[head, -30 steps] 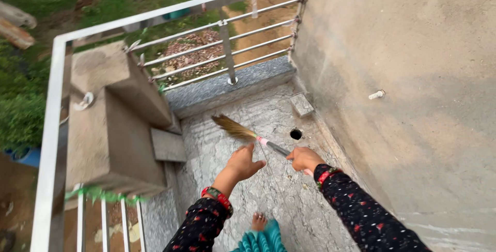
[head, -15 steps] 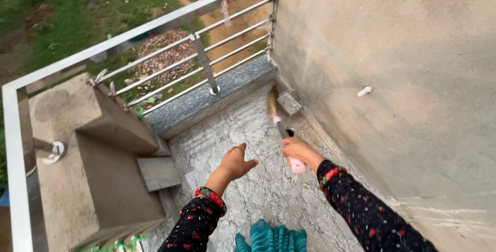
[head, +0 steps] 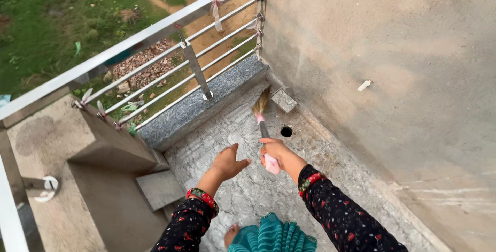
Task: The person sweeps the tiled floor of a balcony using a long-handled broom.
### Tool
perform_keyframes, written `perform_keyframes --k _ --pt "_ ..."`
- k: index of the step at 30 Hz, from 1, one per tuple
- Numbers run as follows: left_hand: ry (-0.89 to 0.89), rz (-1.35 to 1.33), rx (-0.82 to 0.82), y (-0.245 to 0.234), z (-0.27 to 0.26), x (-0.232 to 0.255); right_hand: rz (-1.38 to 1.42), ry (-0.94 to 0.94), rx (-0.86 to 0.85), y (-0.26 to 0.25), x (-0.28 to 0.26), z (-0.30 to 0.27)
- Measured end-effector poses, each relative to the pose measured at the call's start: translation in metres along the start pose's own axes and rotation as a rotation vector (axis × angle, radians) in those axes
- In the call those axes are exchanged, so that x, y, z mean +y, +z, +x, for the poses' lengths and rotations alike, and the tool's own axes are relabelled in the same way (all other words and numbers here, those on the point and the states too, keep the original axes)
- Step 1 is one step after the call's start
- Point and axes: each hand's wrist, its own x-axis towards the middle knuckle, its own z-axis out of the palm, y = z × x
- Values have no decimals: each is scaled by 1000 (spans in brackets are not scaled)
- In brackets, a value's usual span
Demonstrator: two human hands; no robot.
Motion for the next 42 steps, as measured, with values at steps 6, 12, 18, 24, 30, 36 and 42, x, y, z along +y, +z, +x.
perform_keyframes --k 6,12,18,24,30,36,42 --pt "-13 77 -76 -19 9 -26 181 -4 66 25 6 2" --pt "24 56 -83 -34 2 -42 345 -28 61 78 12 10" --pt "92 26 -74 -36 6 -56 323 -88 69 93 13 14" --pt "31 51 -138 -47 -2 -58 496 31 38 68 -1 40" --pt "124 104 -138 -43 10 -61 481 43 149 94 7 4" --pt "155 54 -183 -37 17 -48 190 36 43 97 -4 -82" --pt "188 146 -232 -22 10 -27 193 56 -24 59 -2 -93"
